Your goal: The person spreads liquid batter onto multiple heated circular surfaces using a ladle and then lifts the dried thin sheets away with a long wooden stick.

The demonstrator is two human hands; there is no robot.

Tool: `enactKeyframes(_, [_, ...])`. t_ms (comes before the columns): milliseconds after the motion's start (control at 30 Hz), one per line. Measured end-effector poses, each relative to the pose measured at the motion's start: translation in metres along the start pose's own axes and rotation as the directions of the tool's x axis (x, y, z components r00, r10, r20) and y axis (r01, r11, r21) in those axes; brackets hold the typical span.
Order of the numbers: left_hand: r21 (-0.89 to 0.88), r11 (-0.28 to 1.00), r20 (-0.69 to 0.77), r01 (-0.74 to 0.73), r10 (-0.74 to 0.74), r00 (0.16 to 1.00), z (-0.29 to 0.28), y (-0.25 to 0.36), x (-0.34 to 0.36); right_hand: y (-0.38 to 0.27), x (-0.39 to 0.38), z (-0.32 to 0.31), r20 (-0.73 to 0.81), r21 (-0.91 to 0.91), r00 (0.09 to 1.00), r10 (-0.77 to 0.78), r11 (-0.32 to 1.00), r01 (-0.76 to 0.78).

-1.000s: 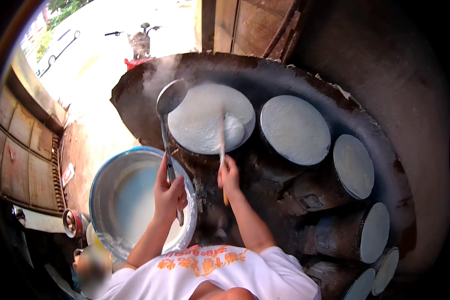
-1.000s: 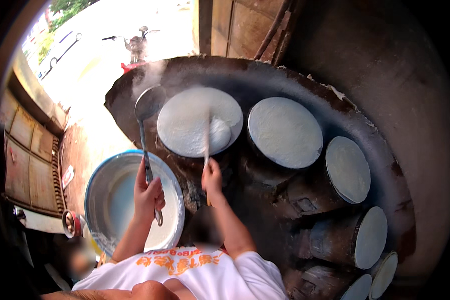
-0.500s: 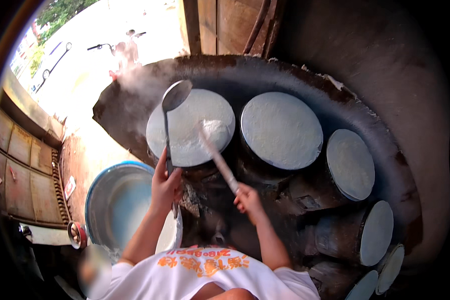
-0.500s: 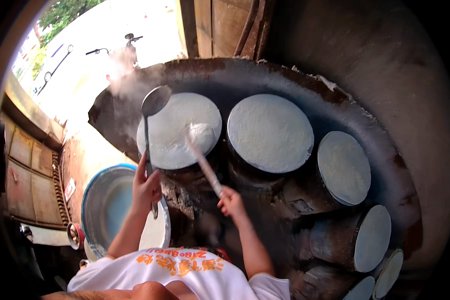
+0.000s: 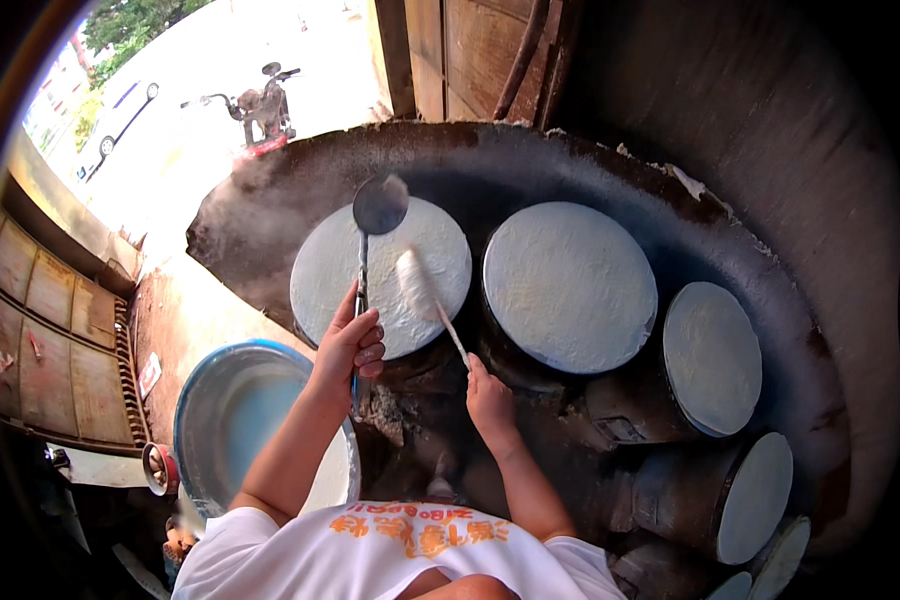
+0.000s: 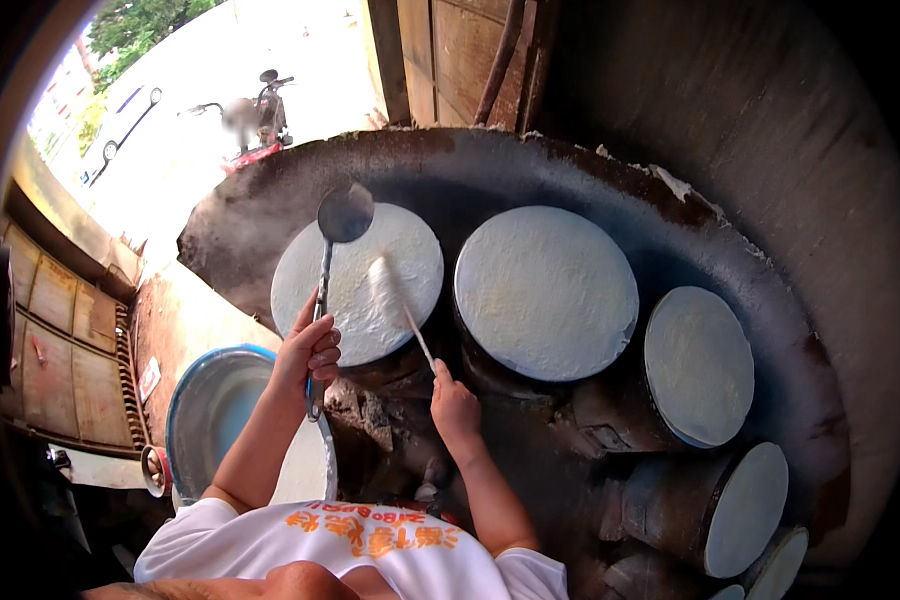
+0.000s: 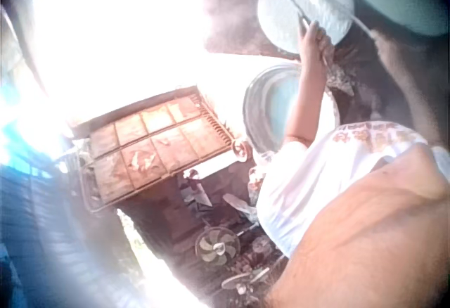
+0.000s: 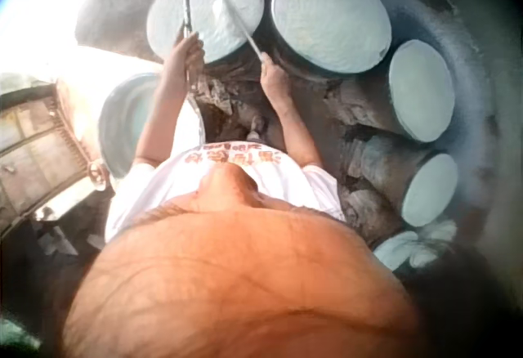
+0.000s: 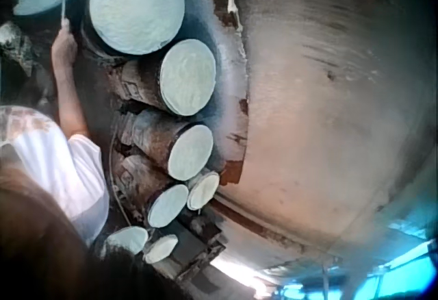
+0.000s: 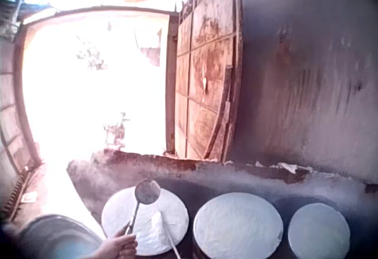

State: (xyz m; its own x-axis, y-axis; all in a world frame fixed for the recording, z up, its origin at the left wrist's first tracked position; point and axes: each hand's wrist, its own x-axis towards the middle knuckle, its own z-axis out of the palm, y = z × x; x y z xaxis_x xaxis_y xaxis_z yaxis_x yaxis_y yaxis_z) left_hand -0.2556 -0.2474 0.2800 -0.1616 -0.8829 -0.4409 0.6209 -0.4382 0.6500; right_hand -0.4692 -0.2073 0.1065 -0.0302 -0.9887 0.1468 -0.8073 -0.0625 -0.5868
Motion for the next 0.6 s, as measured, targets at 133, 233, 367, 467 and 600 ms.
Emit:
enactKeyframes(133, [-0.539, 0.786, 0.173, 0.302, -0.247, 0.953, -0.023, 0.012, 0.011, 0.034, 0.028, -0.02, -0.011, -0.006, 1.0, -0.028, 1.0, 0.028])
enactKeyframes(233, [-0.62, 0.693, 0.156, 0.367, -0.35, 0.924, -0.029, 0.013, 0.013, 0.028, 0.028, -0.032, 0.119, -0.044, 0.986, -0.117, 0.991, 0.123])
enactKeyframes(367, [-0.553, 0.763, 0.153, 0.336, -0.303, 0.941, -0.038, 0.006, 0.017, 0.018, -0.005, -0.042, 0.176, 0.283, 0.984, 0.02, 0.957, -0.07])
enactKeyframes(467, [-0.537, 0.791, 0.128, 0.293, -0.266, 0.955, -0.039, -0.014, 0.024, 0.022, -0.056, 0.019, 0.088, 0.577, 0.97, 0.228, 0.782, -0.236])
enactKeyframes(600, [-0.47, 0.882, -0.193, 0.026, -0.131, 0.973, -0.033, -0.09, 0.01, -0.04, -0.061, 0.024, 0.308, 0.632, 0.928, 0.208, 0.684, -0.363])
